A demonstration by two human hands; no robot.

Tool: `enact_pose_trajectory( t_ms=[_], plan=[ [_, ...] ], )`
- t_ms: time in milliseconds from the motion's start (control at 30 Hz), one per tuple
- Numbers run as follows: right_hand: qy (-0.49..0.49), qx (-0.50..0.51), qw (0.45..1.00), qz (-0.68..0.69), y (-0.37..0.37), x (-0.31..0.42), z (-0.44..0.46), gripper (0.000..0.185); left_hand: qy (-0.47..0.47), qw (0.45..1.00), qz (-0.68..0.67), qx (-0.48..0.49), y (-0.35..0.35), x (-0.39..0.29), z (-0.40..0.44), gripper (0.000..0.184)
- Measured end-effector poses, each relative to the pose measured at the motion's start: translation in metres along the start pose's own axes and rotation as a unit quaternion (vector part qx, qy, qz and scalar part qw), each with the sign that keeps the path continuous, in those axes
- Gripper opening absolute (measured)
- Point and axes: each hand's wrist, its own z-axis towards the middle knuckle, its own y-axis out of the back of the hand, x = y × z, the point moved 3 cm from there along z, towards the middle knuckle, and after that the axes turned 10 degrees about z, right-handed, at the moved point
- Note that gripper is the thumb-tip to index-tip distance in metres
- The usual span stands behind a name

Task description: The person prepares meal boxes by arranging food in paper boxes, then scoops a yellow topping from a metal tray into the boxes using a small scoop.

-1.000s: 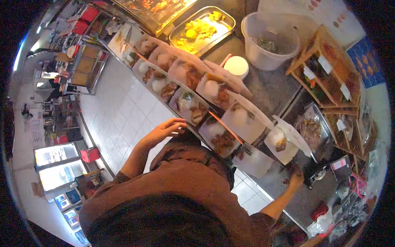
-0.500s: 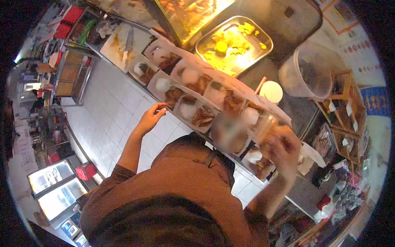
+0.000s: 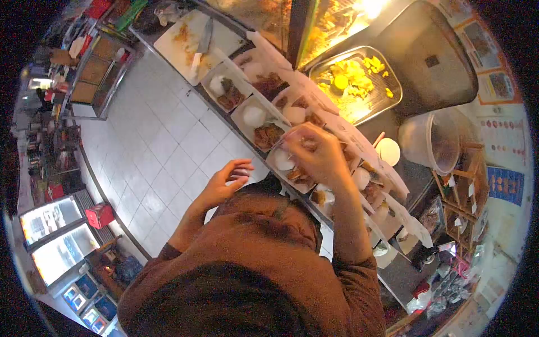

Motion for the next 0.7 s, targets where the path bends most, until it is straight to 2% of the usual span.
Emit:
enact_pose_trajectory(
  t_ms=[33,100,133,167,233,267,300,333,367,400,433,467,500,533,567,633,700],
  plan=[
    [0.032,0.063,0.997,0.026,-0.019,0.003,-0.003,0.016,0.002,1.0,-0.002,0.0,-0.003,-0.023,0.003,0.043],
    [-0.054,0.131,0.985,0.097,-0.048,0.015,-0.007,0.017,-0.052,0.993,-0.103,0.0,-0.006,-0.061,0.012,0.04],
    [-0.102,0.126,0.976,0.145,-0.058,0.008,-0.007,0.019,-0.053,0.993,-0.103,0.0,-0.003,-0.06,0.018,0.04],
    [-0.1,0.126,0.977,0.144,-0.062,0.01,-0.005,0.019,-0.057,0.993,-0.103,-0.023,0.001,-0.056,0.025,0.036],
    [-0.02,0.001,0.995,0.093,-0.057,0.02,0.002,0.019,-0.063,0.992,-0.099,-0.043,0.01,-0.05,0.041,0.031],
    [0.02,-0.057,0.994,0.094,-0.053,0.026,0.005,0.018,-0.055,0.994,-0.048,-0.078,0.016,-0.048,0.049,0.03],
    [0.02,-0.061,0.993,0.094,-0.047,0.024,0.007,0.018,-0.047,0.993,0.004,-0.112,0.023,-0.043,0.059,0.03],
    [-0.011,-0.102,0.987,0.125,-0.034,0.018,0.008,0.017,-0.029,0.994,-0.007,-0.103,0.027,-0.03,0.072,0.039],
    [-0.041,-0.142,0.977,0.156,-0.022,0.013,0.007,0.016,-0.032,0.995,-0.006,-0.098,0.024,-0.025,0.08,0.039],
    [-0.026,-0.171,0.979,0.105,-0.01,0.014,0.008,0.013,-0.095,0.966,0.127,-0.206,0.025,-0.028,0.086,0.044],
    [-0.022,-0.176,0.979,0.103,-0.007,0.015,0.01,0.013,-0.159,0.903,0.254,-0.308,0.026,-0.033,0.092,0.05],
    [-0.013,-0.2,0.968,0.15,-0.002,0.013,0.009,0.012,-0.167,0.925,0.194,-0.281,0.022,-0.038,0.091,0.06],
    [-0.006,-0.223,0.955,0.197,0.001,0.011,0.007,0.011,-0.172,0.926,0.193,-0.276,0.018,-0.057,0.086,0.06],
    [-0.031,-0.248,0.945,0.213,-0.001,0.012,0.005,0.013,-0.159,0.974,0.094,-0.135,0.007,-0.084,0.08,0.059],
    [-0.036,-0.252,0.944,0.212,-0.007,0.012,0.005,0.013,-0.138,0.99,-0.009,0.01,-0.008,-0.099,0.074,0.058],
    [-0.001,-0.269,0.907,0.324,-0.018,0.014,0.014,0.017,-0.127,0.992,-0.022,0.019,-0.028,-0.107,0.07,0.053],
    [0.011,-0.278,0.902,0.329,-0.025,0.012,0.024,0.02,-0.121,0.992,-0.03,0.023,-0.032,-0.106,0.075,0.049]
  ],
)
